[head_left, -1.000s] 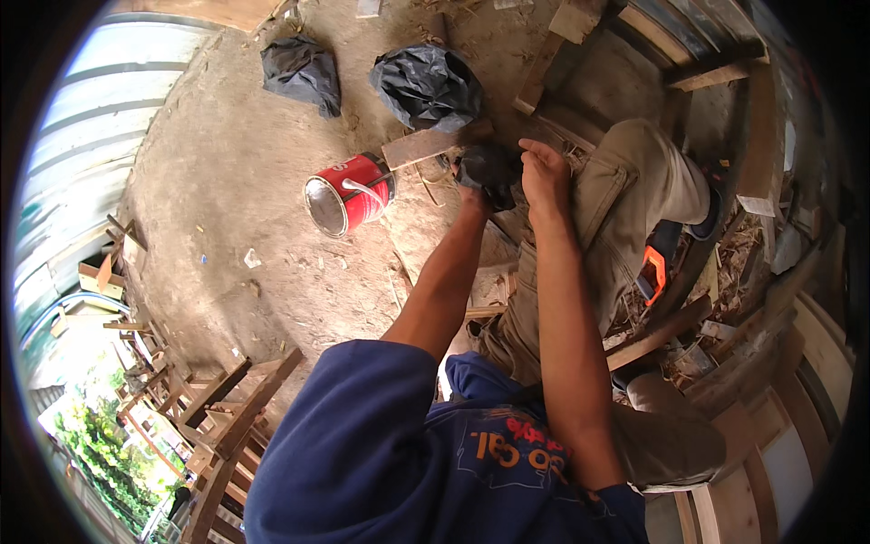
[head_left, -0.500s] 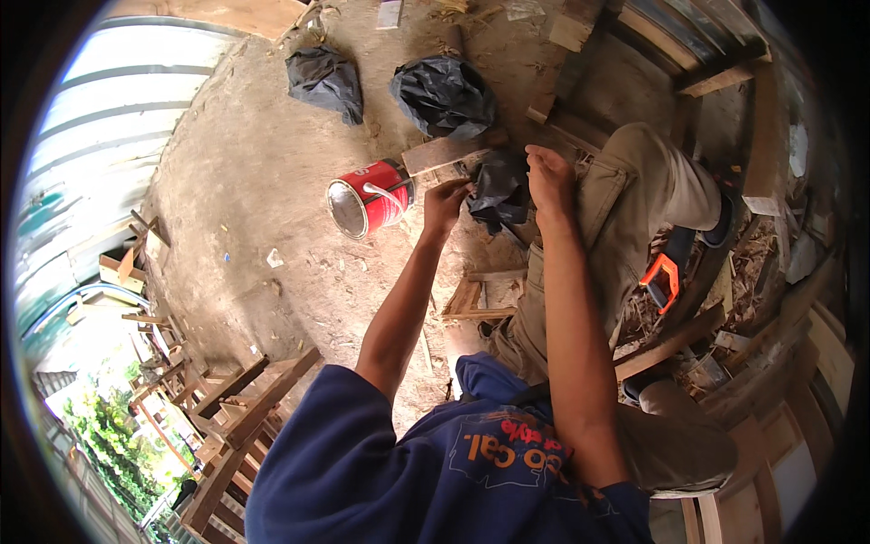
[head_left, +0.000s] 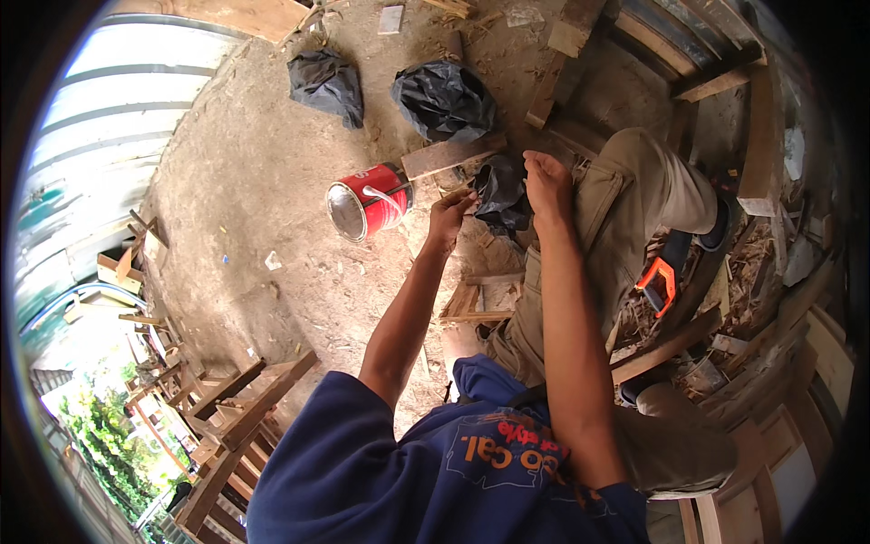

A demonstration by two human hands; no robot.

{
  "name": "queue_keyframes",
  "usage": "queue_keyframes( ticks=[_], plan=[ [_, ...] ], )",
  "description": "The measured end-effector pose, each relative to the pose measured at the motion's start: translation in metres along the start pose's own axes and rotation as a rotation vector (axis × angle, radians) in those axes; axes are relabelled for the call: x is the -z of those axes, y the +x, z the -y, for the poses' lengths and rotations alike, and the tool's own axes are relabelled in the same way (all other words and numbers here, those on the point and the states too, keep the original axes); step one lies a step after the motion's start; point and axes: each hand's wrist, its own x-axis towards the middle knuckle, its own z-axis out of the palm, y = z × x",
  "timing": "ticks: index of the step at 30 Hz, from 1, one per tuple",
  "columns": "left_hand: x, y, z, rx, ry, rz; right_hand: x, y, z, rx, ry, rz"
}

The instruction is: The person sits on the floor of a workshop and uses a hammer to drive nails into a small wooden plank. They repeatedly position the nail and strike it with the hammer.

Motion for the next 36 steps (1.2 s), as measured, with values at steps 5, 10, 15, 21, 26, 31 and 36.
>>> queue_keyframes(
  ticks=[5, 10, 15, 21, 26, 31, 36],
  plan=[
    [-0.022, 0.002, 0.010, 0.033, 0.063, -0.023, 0.000, -0.001, 0.002, 0.007, -0.032, 0.002],
    [-0.046, 0.007, 0.011, -0.048, 0.071, -0.098, 0.001, -0.002, 0.003, -0.032, -0.004, 0.026],
    [-0.040, 0.022, 0.017, -0.029, -0.155, -0.059, -0.001, -0.003, 0.007, -0.038, -0.044, 0.020],
    [-0.041, 0.030, 0.017, -0.068, -0.312, -0.066, -0.004, -0.009, 0.012, -0.051, 0.008, 0.019],
    [-0.056, 0.009, -0.011, -0.062, -0.242, -0.171, 0.005, -0.007, 0.008, -0.035, -0.006, 0.007],
    [-0.022, -0.001, -0.019, -0.066, -0.284, -0.275, -0.002, -0.008, 0.004, -0.022, 0.009, 0.018],
    [-0.006, -0.019, -0.047, -0.230, -0.521, -0.286, -0.008, -0.015, 0.015, -0.047, 0.071, 0.050]
  ],
)
